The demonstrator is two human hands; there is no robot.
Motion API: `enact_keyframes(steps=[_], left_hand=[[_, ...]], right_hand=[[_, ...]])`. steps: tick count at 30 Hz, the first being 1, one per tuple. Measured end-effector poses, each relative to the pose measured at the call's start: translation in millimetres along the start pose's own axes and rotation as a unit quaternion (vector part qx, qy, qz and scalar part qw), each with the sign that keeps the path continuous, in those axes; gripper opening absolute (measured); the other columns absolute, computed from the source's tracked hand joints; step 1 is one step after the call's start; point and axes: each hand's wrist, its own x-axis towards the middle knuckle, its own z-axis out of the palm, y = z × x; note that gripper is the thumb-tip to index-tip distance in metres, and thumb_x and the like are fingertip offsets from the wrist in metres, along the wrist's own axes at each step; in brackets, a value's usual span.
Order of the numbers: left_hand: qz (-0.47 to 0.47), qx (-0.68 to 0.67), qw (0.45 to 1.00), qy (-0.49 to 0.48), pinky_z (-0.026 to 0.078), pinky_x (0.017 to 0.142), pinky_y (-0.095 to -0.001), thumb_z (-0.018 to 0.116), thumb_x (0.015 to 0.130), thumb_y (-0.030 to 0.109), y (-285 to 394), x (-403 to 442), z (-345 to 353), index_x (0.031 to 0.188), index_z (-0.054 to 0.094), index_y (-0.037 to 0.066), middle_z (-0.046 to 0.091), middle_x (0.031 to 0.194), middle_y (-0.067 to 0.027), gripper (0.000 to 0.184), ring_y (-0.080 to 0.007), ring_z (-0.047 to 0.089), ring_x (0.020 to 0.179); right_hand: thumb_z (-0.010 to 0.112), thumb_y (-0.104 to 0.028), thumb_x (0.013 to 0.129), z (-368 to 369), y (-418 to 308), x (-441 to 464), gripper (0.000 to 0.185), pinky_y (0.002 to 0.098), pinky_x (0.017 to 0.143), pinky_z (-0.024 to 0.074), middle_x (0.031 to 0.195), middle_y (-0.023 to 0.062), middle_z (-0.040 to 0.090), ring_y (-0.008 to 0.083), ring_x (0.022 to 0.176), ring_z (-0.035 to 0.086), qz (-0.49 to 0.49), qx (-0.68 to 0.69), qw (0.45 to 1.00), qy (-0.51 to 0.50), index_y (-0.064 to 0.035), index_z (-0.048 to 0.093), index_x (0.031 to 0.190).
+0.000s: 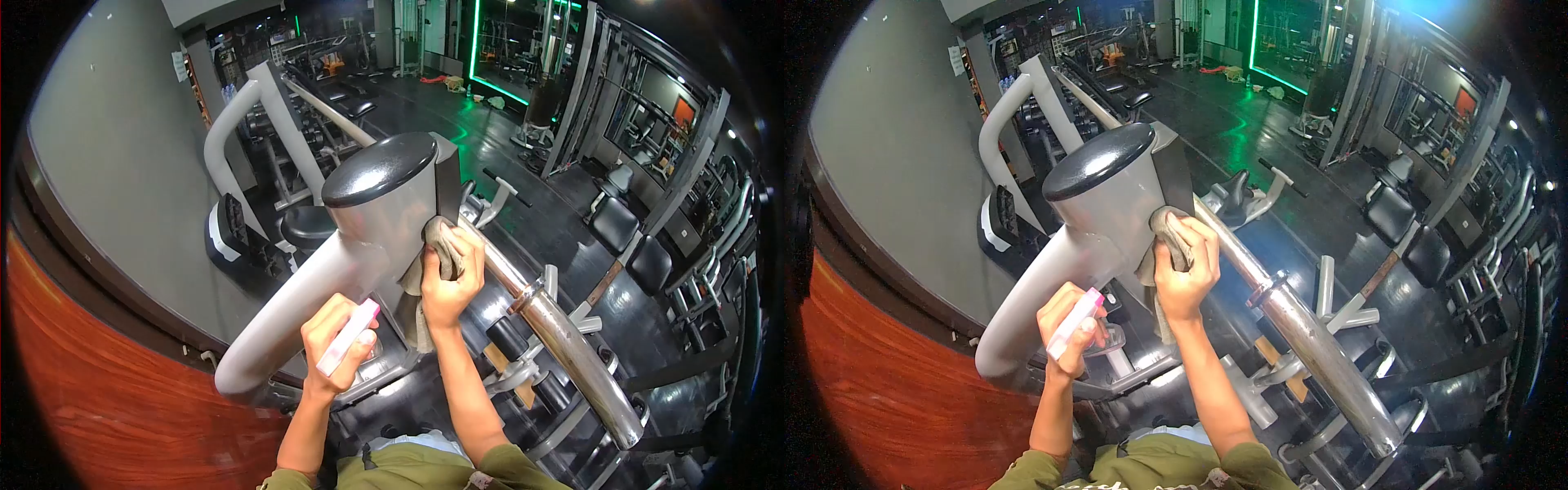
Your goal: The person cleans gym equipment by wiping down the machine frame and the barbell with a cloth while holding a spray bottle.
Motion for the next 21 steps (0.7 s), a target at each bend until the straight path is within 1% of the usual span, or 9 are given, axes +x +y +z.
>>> enact_keyframes(steps=[2,5,6,9,12,14,15,17,21], left_hand=[[0.023,0.0,1.0,0.0,0.044,0.052,-0.0283,0.066,0.083,0.02,-1,0,-1,0.086,0.067,-0.004,0.058,0.076,-0.011,0.024,-0.0159,0.057,0.054],[0.047,-0.014,0.999,-0.003,0.043,0.051,-0.0277,0.066,0.084,0.019,-16,-4,13,0.085,0.066,-0.004,0.057,0.075,-0.0105,0.024,-0.014,0.057,0.053],[-0.031,-0.058,0.998,-0.006,0.044,0.051,-0.0278,0.065,0.086,0.018,-1,-4,16,0.085,0.066,-0.005,0.058,0.076,-0.0103,0.023,-0.0143,0.057,0.053],[-0.004,-0.05,0.998,-0.03,0.044,0.05,-0.0269,0.065,0.087,0.018,-11,-1,21,0.085,0.066,-0.005,0.059,0.078,-0.0105,0.024,-0.014,0.058,0.052],[0.031,-0.037,0.998,-0.036,0.046,0.049,-0.0256,0.064,0.088,0.019,-17,5,26,0.086,0.066,-0.006,0.059,0.079,-0.0104,0.025,-0.0132,0.06,0.053],[0.004,-0.056,0.998,-0.03,0.046,0.049,-0.0253,0.065,0.088,0.021,-11,7,31,0.086,0.066,-0.006,0.059,0.079,-0.0105,0.027,-0.0131,0.06,0.053],[-0.023,-0.075,0.997,-0.02,0.047,0.049,-0.025,0.065,0.088,0.022,-9,8,33,0.086,0.066,-0.006,0.06,0.079,-0.0107,0.028,-0.013,0.061,0.054],[-0.024,-0.06,0.997,-0.028,0.047,0.049,-0.0251,0.064,0.088,0.022,-12,7,33,0.086,0.066,-0.006,0.06,0.079,-0.011,0.028,-0.0132,0.062,0.054],[-0.047,-0.065,0.996,-0.024,0.048,0.049,-0.0251,0.064,0.088,0.022,-28,-7,36,0.087,0.066,-0.006,0.061,0.079,-0.0118,0.029,-0.0138,0.062,0.053]], right_hand=[[0.072,0.008,0.077,2,8,-17,0.034,0.0393,0.093,0.0497,0.11,0.0135,0.065,0.0293,0.102,0.064,0.011,-0.011,1.0,0.024,-0.0057,0.072,0.108],[0.07,0.009,0.077,-17,35,-56,0.032,0.0403,0.096,0.0491,0.113,0.0149,0.065,0.032,0.108,0.064,0.109,-0.039,0.993,0.034,-0.0004,0.07,0.108],[0.065,0.006,0.085,-16,33,-62,0.027,0.0393,0.101,0.0463,0.115,0.0162,0.066,0.0307,0.112,0.062,0.155,-0.031,0.987,0.038,0.0026,0.068,0.112],[0.065,0.006,0.085,-18,30,-59,0.029,0.0394,0.101,0.0466,0.115,0.0167,0.067,0.0309,0.111,0.063,0.145,-0.045,0.988,0.019,0.0028,0.069,0.113],[0.07,0.008,0.079,-4,3,-17,0.036,0.0393,0.096,0.0505,0.114,0.0149,0.069,0.0313,0.106,0.066,0.062,-0.037,0.997,0.028,-0.0028,0.073,0.114],[0.07,0.008,0.08,6,-9,10,0.038,0.0389,0.097,0.0502,0.115,0.0138,0.069,0.0305,0.107,0.066,0.029,0.007,0.999,0.043,-0.0042,0.073,0.116],[0.069,0.007,0.079,6,-13,15,0.038,0.0395,0.098,0.0496,0.116,0.0133,0.069,0.0306,0.109,0.066,0.056,0.019,0.997,0.043,-0.0041,0.073,0.116],[0.068,0.007,0.079,0,-2,4,0.038,0.0401,0.099,0.049,0.119,0.0138,0.068,0.0314,0.112,0.065,0.02,-0.009,1.0,0.017,-0.0037,0.073,0.115],[0.067,0.005,0.082,-19,47,-84,0.033,0.0398,0.102,0.0474,0.124,0.0171,0.066,0.0327,0.117,0.063,0.144,-0.035,0.989,0.01,-0.0031,0.073,0.114]])
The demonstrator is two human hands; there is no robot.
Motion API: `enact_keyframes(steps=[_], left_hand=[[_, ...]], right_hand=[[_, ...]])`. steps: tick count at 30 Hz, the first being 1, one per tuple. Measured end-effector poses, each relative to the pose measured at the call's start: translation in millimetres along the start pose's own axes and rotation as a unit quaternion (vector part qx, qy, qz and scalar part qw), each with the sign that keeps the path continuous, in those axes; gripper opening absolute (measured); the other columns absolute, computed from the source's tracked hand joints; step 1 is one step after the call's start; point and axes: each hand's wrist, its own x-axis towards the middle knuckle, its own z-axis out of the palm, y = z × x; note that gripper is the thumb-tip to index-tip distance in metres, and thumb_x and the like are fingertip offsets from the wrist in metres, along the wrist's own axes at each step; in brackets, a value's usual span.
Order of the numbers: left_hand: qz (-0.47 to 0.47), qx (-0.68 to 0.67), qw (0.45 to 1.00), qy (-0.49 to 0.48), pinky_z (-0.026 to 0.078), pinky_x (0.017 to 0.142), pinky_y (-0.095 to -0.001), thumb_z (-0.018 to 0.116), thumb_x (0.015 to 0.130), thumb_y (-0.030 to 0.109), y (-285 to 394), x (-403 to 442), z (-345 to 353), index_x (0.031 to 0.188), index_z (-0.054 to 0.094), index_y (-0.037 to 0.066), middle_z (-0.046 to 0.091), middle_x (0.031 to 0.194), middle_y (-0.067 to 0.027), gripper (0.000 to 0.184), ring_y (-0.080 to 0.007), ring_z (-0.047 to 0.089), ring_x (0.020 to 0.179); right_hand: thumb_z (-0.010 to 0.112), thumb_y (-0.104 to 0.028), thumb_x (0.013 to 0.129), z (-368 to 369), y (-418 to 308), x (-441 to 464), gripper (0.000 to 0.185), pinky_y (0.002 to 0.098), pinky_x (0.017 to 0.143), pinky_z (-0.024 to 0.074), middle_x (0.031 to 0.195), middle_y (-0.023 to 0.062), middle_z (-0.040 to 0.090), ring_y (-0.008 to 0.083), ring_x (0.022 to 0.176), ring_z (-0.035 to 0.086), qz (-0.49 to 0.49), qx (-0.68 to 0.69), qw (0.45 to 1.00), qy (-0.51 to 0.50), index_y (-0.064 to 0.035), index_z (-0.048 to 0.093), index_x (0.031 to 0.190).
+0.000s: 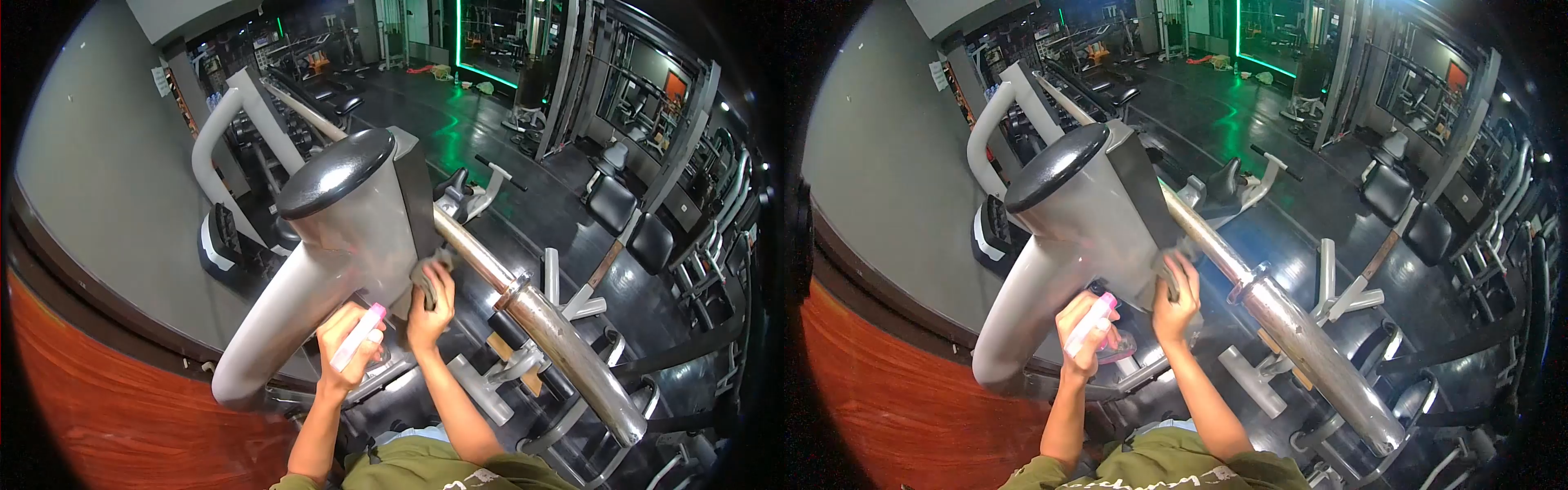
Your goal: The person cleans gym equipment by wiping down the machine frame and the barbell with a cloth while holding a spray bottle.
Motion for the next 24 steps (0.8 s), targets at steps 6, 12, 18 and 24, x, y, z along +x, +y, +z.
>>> enact_keyframes(steps=[6,12,18,24], left_hand=[[-0.046,0.012,0.999,-0.007,0.046,0.051,-0.028,0.063,0.089,0.028,-20,-21,0,0.086,0.066,-0.006,0.06,0.076,-0.0111,0.034,-0.0155,0.061,0.05],[-0.069,-0.02,0.996,0.058,0.047,0.052,-0.0288,0.062,0.09,0.034,-29,-35,-1,0.086,0.064,-0.007,0.062,0.072,-0.0109,0.041,-0.0166,0.061,0.049],[-0.076,-0.032,0.993,0.09,0.047,0.05,-0.0289,0.062,0.089,0.035,-33,-48,-9,0.087,0.063,-0.008,0.062,0.065,-0.0101,0.043,-0.0176,0.061,0.047],[-0.1,-0.048,0.989,0.099,0.048,0.05,-0.0286,0.062,0.09,0.034,-40,-55,-7,0.088,0.063,-0.009,0.062,0.065,-0.01,0.043,-0.0178,0.061,0.047]], right_hand=[[0.067,0.006,0.085,-14,36,-29,0.033,0.0376,0.098,0.0491,0.116,0.0147,0.067,0.0298,0.11,0.065,0.098,-0.015,0.995,0.015,-0.0011,0.071,0.117],[0.074,0.008,0.075,6,-21,5,0.036,0.0382,0.09,0.051,0.109,0.0128,0.066,0.0287,0.1,0.064,-0.056,0.039,0.998,-0.008,-0.0037,0.073,0.109],[0.079,0.003,0.069,-23,46,-58,0.038,0.0404,0.086,0.053,0.104,0.011,0.065,0.0303,0.098,0.065,-0.012,-0.012,0.997,-0.08,-0.0116,0.075,0.104],[0.079,0.0,0.063,-5,-4,-10,0.045,0.0368,0.077,0.0534,0.102,0.0059,0.062,0.0274,0.091,0.063,-0.19,0.029,0.974,-0.118,-0.0163,0.077,0.105]])
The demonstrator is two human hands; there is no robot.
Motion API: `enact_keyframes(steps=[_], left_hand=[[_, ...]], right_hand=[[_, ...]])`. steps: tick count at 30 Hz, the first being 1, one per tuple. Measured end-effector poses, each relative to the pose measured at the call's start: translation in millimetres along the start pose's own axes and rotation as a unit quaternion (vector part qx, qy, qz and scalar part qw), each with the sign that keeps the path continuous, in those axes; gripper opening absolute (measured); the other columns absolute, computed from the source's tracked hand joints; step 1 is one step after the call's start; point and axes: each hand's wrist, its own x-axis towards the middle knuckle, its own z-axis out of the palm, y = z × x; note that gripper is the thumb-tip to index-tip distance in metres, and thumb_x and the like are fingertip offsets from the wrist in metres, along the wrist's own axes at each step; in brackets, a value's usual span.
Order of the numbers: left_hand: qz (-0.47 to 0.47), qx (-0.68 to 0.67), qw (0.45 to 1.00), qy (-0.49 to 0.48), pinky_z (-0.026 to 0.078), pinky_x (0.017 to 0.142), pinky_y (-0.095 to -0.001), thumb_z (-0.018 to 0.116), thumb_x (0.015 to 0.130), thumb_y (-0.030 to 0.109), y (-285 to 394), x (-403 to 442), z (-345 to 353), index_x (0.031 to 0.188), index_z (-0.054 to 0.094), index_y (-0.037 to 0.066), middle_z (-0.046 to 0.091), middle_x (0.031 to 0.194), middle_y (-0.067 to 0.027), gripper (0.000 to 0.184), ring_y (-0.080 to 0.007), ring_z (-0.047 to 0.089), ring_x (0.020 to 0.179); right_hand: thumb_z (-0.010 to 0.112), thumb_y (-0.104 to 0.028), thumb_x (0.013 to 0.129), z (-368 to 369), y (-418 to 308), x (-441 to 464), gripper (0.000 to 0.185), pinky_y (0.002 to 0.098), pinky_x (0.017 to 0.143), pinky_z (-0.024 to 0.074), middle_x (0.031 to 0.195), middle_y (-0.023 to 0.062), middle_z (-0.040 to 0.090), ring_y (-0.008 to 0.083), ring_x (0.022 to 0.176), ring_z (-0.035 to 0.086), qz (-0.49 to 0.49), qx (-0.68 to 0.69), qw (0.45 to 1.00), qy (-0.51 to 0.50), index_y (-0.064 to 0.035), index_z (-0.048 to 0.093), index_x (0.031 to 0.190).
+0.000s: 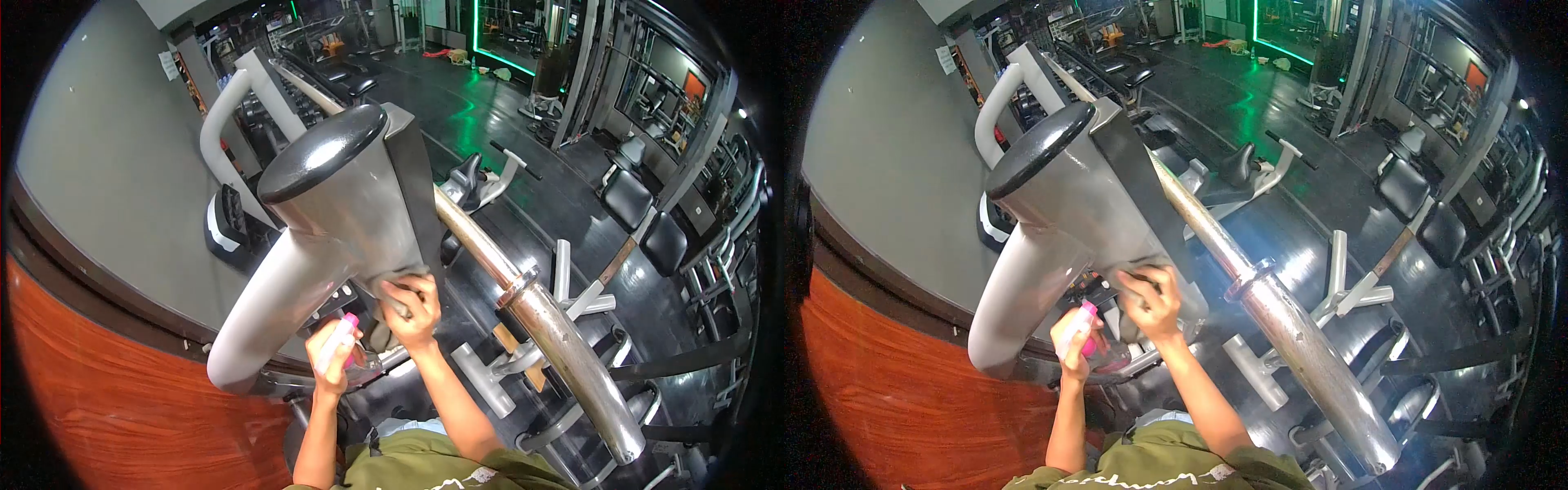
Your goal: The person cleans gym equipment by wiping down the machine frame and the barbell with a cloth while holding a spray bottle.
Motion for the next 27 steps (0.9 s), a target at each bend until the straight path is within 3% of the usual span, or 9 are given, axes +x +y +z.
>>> enact_keyframes(steps=[4,6,7,12,16,18,20,23,27], left_hand=[[0.012,-0.016,1.0,0.009,0.047,0.049,-0.0285,0.062,0.09,0.033,-2,-1,4,0.088,0.063,-0.009,0.063,0.068,-0.0106,0.042,-0.018,0.061,0.047],[0.012,-0.016,1.0,0.014,0.047,0.049,-0.0286,0.062,0.09,0.033,-3,-1,3,0.088,0.064,-0.009,0.062,0.068,-0.0107,0.042,-0.018,0.061,0.047],[0.009,-0.017,1.0,0.015,0.047,0.049,-0.0287,0.062,0.091,0.033,-3,-2,2,0.088,0.064,-0.008,0.062,0.068,-0.0108,0.041,-0.018,0.061,0.047],[-0.009,-0.003,1.0,0.01,0.047,0.051,-0.0288,0.061,0.091,0.031,-7,-5,0,0.089,0.064,-0.008,0.062,0.069,-0.011,0.04,-0.018,0.061,0.049],[-0.035,-0.018,0.999,0.011,0.048,0.052,-0.0288,0.061,0.092,0.03,-10,-10,5,0.088,0.064,-0.008,0.061,0.067,-0.01,0.039,-0.0173,0.061,0.05],[-0.038,-0.015,0.999,0.014,0.049,0.053,-0.0294,0.061,0.092,0.031,-13,-14,8,0.088,0.063,-0.007,0.061,0.065,-0.0095,0.039,-0.0171,0.061,0.051],[-0.043,-0.012,0.999,0.0,0.05,0.053,-0.0301,0.06,0.093,0.031,-15,-14,8,0.088,0.063,-0.007,0.06,0.066,-0.0097,0.039,-0.0172,0.061,0.05],[-0.044,-0.015,0.999,-0.007,0.05,0.052,-0.0304,0.06,0.093,0.029,-16,-17,10,0.088,0.062,-0.008,0.061,0.069,-0.0105,0.037,-0.0175,0.061,0.05],[-0.048,-0.009,0.999,0.003,0.051,0.052,-0.0302,0.06,0.093,0.026,-17,-21,11,0.088,0.062,-0.007,0.063,0.075,-0.0114,0.033,-0.0174,0.061,0.05]], right_hand=[[0.082,-0.005,0.058,7,-4,7,0.052,0.0369,0.073,0.0528,0.105,0.0024,0.059,0.0255,0.089,0.06,-0.025,0.005,1.0,-0.013,-0.0207,0.078,0.108],[0.085,-0.013,0.057,3,13,-17,0.042,0.0378,0.072,0.0503,0.098,0.0026,0.059,0.025,0.084,0.058,-0.055,-0.041,0.997,-0.038,-0.0185,0.079,0.098],[0.077,-0.002,0.058,-3,18,-37,0.051,0.0369,0.075,0.0545,0.101,0.0019,0.061,0.0254,0.09,0.061,-0.007,-0.036,0.996,-0.078,-0.023,0.079,0.105],[0.078,0.001,0.059,-18,57,-102,0.045,0.0401,0.077,0.0546,0.1,0.0058,0.064,0.0277,0.092,0.064,0.092,-0.073,0.98,-0.159,-0.0195,0.079,0.098],[0.078,0.004,0.066,-17,30,-41,0.039,0.0381,0.077,0.0539,0.097,0.0079,0.066,0.0281,0.089,0.064,0.079,-0.037,0.994,-0.071,-0.0169,0.078,0.099],[0.076,0.005,0.069,-14,23,-16,0.034,0.0373,0.077,0.0536,0.098,0.0079,0.066,0.0281,0.089,0.065,0.085,-0.029,0.996,0.026,-0.0132,0.076,0.097],[0.075,0.006,0.071,-11,26,-19,0.032,0.0377,0.081,0.0533,0.102,0.0098,0.066,0.0293,0.094,0.065,0.096,0.0,0.995,0.029,-0.0104,0.073,0.098],[0.073,0.001,0.08,-4,44,-53,0.029,0.0403,0.095,0.0486,0.112,0.0149,0.064,0.0309,0.107,0.062,0.195,0.009,0.978,0.074,-0.0064,0.07,0.108],[0.071,-0.011,0.091,-8,62,-88,0.021,0.0401,0.098,0.0462,0.111,0.0145,0.064,0.0301,0.108,0.062,0.287,-0.009,0.953,0.09,-0.0008,0.067,0.11]])
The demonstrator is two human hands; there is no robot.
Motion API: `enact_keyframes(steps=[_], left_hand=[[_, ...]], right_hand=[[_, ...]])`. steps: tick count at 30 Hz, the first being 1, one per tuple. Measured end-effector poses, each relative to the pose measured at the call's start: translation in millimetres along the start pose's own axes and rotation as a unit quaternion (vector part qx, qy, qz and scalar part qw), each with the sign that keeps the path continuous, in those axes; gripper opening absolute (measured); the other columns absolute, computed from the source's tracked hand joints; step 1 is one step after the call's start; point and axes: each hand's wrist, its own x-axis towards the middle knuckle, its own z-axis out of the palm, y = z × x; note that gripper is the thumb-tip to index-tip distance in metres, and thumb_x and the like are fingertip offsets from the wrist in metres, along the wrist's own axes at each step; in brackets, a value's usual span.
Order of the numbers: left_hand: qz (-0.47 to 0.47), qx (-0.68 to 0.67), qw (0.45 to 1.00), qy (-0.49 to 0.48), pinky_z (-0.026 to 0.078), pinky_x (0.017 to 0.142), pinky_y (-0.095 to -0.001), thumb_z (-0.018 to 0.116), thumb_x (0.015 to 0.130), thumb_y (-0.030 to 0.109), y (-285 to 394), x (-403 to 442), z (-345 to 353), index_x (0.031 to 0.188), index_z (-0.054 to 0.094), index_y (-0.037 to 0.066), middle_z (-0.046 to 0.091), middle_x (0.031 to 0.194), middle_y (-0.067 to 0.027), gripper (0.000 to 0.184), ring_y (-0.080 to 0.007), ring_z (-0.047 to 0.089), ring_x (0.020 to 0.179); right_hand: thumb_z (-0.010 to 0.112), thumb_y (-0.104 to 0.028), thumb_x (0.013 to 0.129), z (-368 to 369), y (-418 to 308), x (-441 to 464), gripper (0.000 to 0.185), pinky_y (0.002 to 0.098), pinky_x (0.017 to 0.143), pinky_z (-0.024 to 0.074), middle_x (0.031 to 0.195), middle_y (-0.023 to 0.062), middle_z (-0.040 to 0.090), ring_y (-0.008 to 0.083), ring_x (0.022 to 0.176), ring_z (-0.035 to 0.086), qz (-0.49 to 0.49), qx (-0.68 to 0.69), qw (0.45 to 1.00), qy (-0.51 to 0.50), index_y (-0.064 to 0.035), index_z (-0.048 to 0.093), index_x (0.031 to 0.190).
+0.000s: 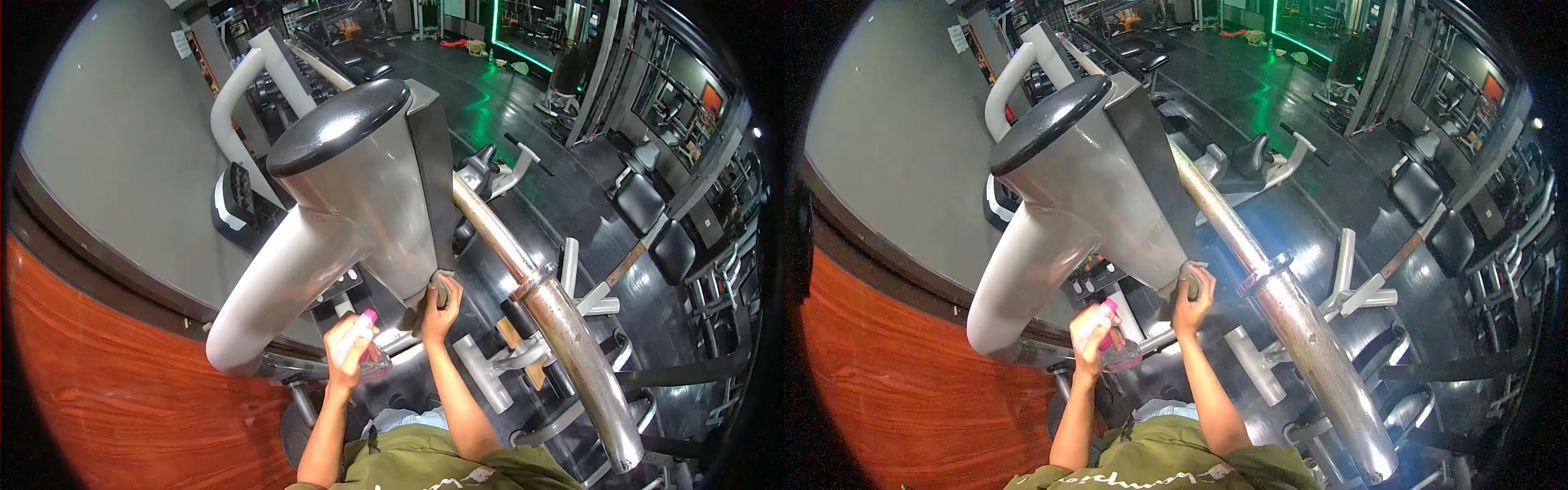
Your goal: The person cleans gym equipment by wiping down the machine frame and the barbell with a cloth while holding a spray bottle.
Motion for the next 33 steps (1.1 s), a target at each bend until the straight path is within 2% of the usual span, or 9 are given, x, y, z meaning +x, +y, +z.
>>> enact_keyframes(steps=[5,9,11,17,19,20,24,28,33], left_hand=[[-0.017,-0.003,1.0,-0.009,0.051,0.052,-0.0303,0.059,0.092,0.023,-4,-1,3,0.089,0.062,-0.007,0.063,0.078,-0.0115,0.03,-0.0171,0.061,0.05],[-0.025,-0.003,1.0,-0.011,0.051,0.052,-0.0304,0.06,0.091,0.022,-6,-1,10,0.089,0.062,-0.007,0.062,0.078,-0.0112,0.029,-0.0171,0.06,0.05],[-0.024,-0.004,1.0,-0.01,0.051,0.053,-0.0302,0.06,0.091,0.021,-6,-1,13,0.09,0.062,-0.007,0.062,0.079,-0.0113,0.028,-0.017,0.061,0.051],[-0.028,-0.001,1.0,0.001,0.05,0.053,-0.0292,0.059,0.091,0.02,-6,-2,20,0.088,0.062,-0.007,0.061,0.081,-0.0112,0.027,-0.0175,0.061,0.052],[-0.033,0.0,0.999,0.001,0.05,0.053,-0.029,0.058,0.091,0.019,-8,-4,23,0.088,0.062,-0.007,0.06,0.081,-0.0112,0.027,-0.0178,0.061,0.052],[-0.029,0.0,1.0,0.001,0.05,0.053,-0.0291,0.058,0.09,0.019,-8,-5,26,0.088,0.062,-0.008,0.06,0.082,-0.0113,0.027,-0.0179,0.061,0.052],[-0.032,-0.013,0.999,0.008,0.05,0.053,-0.0294,0.057,0.09,0.018,-14,-9,36,0.088,0.062,-0.009,0.059,0.085,-0.0124,0.027,-0.0178,0.061,0.051],[-0.01,-0.03,1.0,-0.003,0.051,0.053,-0.0304,0.058,0.089,0.018,-23,-8,40,0.088,0.062,-0.009,0.059,0.086,-0.0129,0.028,-0.0179,0.06,0.05],[-0.024,-0.022,0.999,-0.005,0.053,0.053,-0.0313,0.059,0.091,0.021,-24,-2,42,0.089,0.062,-0.009,0.059,0.086,-0.0126,0.03,-0.0184,0.061,0.05]], right_hand=[[0.07,-0.009,0.091,2,-42,26,0.023,0.0393,0.098,0.0464,0.113,0.0157,0.065,0.0302,0.109,0.062,0.052,0.0,0.999,0.009,-0.0002,0.068,0.111],[0.069,-0.004,0.09,7,-66,48,0.019,0.0384,0.095,0.0474,0.111,0.0143,0.063,0.0283,0.105,0.062,-0.057,0.007,0.998,0.01,0.0009,0.068,0.108],[0.071,-0.001,0.086,9,-62,54,0.023,0.0405,0.096,0.048,0.111,0.0156,0.066,0.0308,0.106,0.063,-0.097,0.028,0.995,0.014,-0.004,0.07,0.108],[0.072,-0.005,0.088,-5,15,20,0.025,0.0413,0.099,0.0463,0.115,0.0143,0.066,0.0302,0.111,0.061,0.015,0.018,0.999,0.026,-0.0037,0.069,0.113],[0.07,-0.008,0.092,-6,-8,31,0.021,0.0368,0.101,0.0446,0.112,0.0114,0.065,0.0255,0.107,0.062,0.124,0.019,0.992,0.023,0.0025,0.066,0.11],[0.07,-0.01,0.092,-5,-6,39,0.022,0.0357,0.1,0.0451,0.11,0.0127,0.066,0.0257,0.107,0.063,0.068,-0.022,0.997,0.026,0.003,0.066,0.11],[0.071,-0.008,0.09,0,-47,69,0.021,0.0359,0.096,0.0465,0.108,0.0142,0.065,0.027,0.104,0.063,-0.001,0.009,1.0,-0.018,0.0025,0.066,0.108],[0.071,-0.005,0.088,-1,-12,47,0.022,0.0379,0.097,0.0456,0.109,0.0139,0.063,0.0275,0.105,0.062,-0.035,0.012,0.999,0.001,0.0007,0.065,0.108],[0.071,-0.008,0.09,-13,19,31,0.023,0.0368,0.098,0.0446,0.111,0.0141,0.062,0.0264,0.108,0.06,0.042,-0.016,0.999,0.002,-0.0001,0.065,0.11]])
